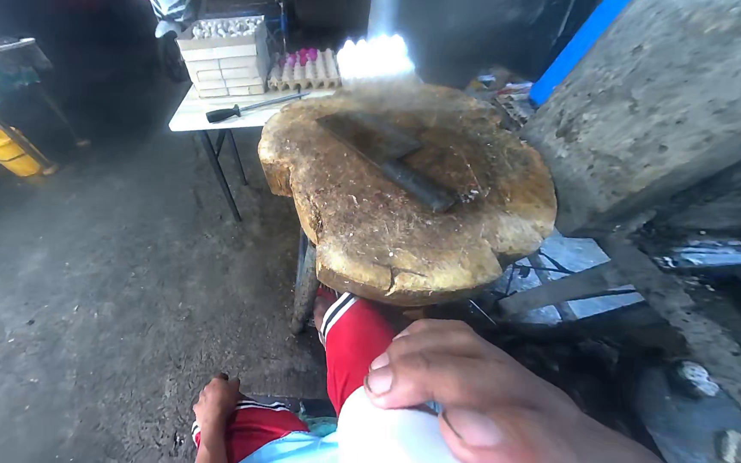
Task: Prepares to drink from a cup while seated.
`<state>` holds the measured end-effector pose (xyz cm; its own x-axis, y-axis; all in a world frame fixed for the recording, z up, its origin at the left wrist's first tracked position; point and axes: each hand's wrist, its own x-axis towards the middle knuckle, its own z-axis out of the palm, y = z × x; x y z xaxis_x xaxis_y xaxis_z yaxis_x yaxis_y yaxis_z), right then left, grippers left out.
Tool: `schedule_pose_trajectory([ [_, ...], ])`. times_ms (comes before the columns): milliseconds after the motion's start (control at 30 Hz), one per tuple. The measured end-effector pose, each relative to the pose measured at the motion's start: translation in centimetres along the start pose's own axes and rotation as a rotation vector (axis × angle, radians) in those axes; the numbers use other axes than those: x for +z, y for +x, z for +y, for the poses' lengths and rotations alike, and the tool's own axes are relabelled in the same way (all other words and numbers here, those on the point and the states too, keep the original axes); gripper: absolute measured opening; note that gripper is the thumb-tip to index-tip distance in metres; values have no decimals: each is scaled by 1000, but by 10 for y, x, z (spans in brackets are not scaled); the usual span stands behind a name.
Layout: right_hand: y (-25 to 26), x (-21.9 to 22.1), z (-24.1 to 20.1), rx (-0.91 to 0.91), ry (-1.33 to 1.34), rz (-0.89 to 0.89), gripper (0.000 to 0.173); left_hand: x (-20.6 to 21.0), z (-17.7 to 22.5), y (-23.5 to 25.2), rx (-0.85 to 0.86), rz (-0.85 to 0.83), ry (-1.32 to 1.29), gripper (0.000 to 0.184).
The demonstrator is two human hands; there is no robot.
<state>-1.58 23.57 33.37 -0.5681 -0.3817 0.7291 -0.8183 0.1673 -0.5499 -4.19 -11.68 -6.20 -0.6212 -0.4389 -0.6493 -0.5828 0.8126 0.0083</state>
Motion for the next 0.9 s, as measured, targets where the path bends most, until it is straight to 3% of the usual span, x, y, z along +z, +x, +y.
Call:
schedule_pose_trajectory([
  [233, 7, -2, -1, -28, 54, -19, 32, -4, 4, -1, -17, 5, -29, 46],
  [400, 3, 3, -8, 2, -16, 82, 27, 1, 2, 5, -24, 11, -22, 47],
  [500, 3, 1, -9, -11, -24, 78, 28, 16, 0, 10, -30, 152, -7, 46],
  [600, 4, 1, -11, -34, -11, 92, 25, -8, 6, -7, -31, 4, -37, 46],
  [900, 11, -3, -15, -138, 33, 137, 25, 0, 1, -1, -10, 23, -29, 45],
])
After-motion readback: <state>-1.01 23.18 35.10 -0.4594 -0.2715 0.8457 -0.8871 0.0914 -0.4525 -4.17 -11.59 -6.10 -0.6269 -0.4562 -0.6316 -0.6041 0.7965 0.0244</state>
